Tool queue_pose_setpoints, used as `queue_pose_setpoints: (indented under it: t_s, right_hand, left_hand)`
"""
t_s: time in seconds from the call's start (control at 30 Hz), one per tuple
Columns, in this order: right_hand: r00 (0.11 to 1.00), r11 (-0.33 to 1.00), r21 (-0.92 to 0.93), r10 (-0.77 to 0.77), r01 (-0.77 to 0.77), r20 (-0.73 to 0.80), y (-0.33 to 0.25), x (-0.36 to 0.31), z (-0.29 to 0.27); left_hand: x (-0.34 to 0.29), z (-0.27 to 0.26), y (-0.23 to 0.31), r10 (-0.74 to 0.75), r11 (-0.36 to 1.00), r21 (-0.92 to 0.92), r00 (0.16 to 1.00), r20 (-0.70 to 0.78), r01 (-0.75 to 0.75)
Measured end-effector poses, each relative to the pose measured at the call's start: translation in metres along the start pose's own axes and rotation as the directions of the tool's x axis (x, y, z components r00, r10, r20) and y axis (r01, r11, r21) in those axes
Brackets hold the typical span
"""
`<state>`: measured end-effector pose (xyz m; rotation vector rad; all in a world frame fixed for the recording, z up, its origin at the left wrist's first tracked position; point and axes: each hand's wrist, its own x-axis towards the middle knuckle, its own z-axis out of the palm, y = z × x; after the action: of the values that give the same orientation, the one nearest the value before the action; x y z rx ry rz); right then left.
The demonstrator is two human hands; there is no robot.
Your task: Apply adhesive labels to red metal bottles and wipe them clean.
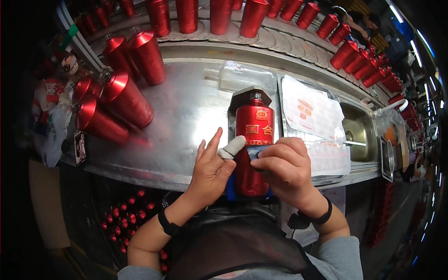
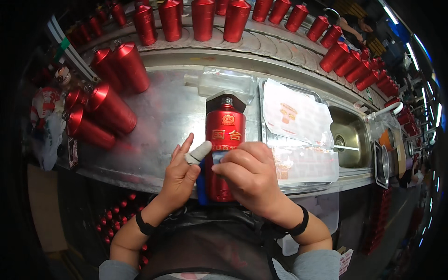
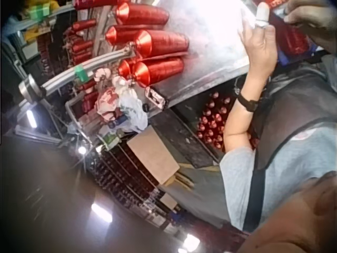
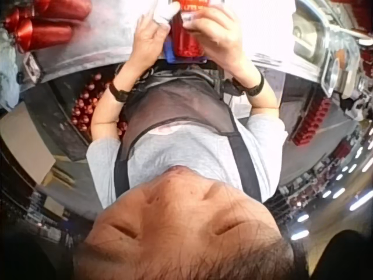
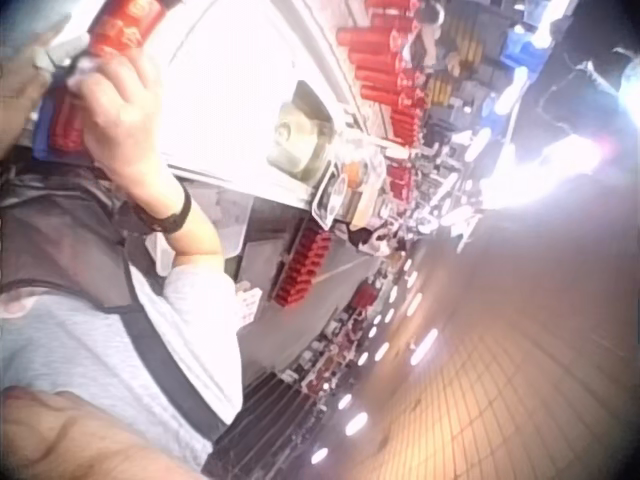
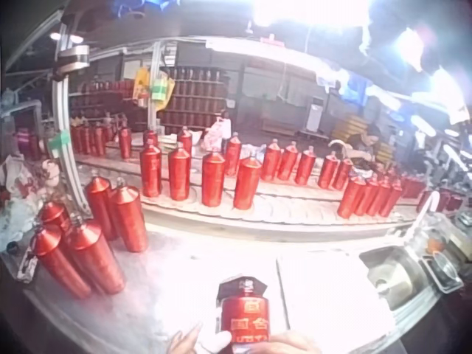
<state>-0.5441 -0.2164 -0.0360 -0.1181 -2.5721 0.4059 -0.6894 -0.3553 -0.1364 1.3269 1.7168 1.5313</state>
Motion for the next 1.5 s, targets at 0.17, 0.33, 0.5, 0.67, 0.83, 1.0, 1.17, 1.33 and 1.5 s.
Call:
queue_pose_setpoints:
  t_s: [0.17, 0.33, 0.5, 0.67, 0.83, 1.0, 1.17, 1.33, 1.5]
  right_hand:
    - [0.779, 0.668, 0.446, 0.616, -0.596, 0.119, -0.009, -0.011, -0.005]
    - [0.433, 0.257, 0.7, 0.898, -0.667, 0.083, 0.047, -0.055, 0.015]
    - [0.395, 0.2, 0.795, 0.917, -0.573, 0.055, 0.035, -0.047, 0.016]
    - [0.36, 0.159, 0.74, 0.925, -0.654, 0.119, 0.041, -0.063, 0.023]
    - [0.36, 0.137, 0.776, 0.925, -0.616, 0.123, 0.027, -0.05, 0.011]
    - [0.514, 0.223, 0.779, 0.845, -0.586, 0.144, 0.018, -0.054, 0.029]
    - [0.352, 0.166, 0.677, 0.924, -0.717, 0.147, 0.07, -0.1, -0.02]
    - [0.225, 0.142, 0.299, 0.937, -0.944, 0.267, 0.104, -0.124, -0.063]
    - [0.424, 0.493, -0.357, 0.868, -0.793, 0.257, 0.104, -0.111, -0.049]
  left_hand:
    - [0.011, -0.002, 0.0, 0.015, 0.998, 0.066, 0.999, 0.045, -0.018]
    - [0.024, -0.005, 0.0, 0.082, 0.958, 0.268, 0.993, 0.09, -0.103]
    - [0.039, -0.007, 0.021, 0.115, 0.935, 0.322, 0.985, 0.126, -0.151]
    - [0.056, 0.01, 0.047, 0.192, 0.799, 0.538, 0.962, 0.195, -0.269]
    - [0.055, 0.007, 0.047, 0.141, 0.844, 0.462, 0.944, 0.298, -0.272]
    - [0.024, -0.004, 0.013, 0.078, 0.935, 0.342, 0.994, 0.071, -0.098]
    - [0.021, -0.004, 0.009, -0.008, 0.992, 0.128, 0.999, 0.036, 0.004]
    - [0.007, -0.01, -0.007, -0.155, 0.987, -0.037, 0.988, -0.025, 0.154]
    - [0.0, -0.01, -0.013, -0.168, 0.986, -0.033, 0.984, -0.062, 0.166]
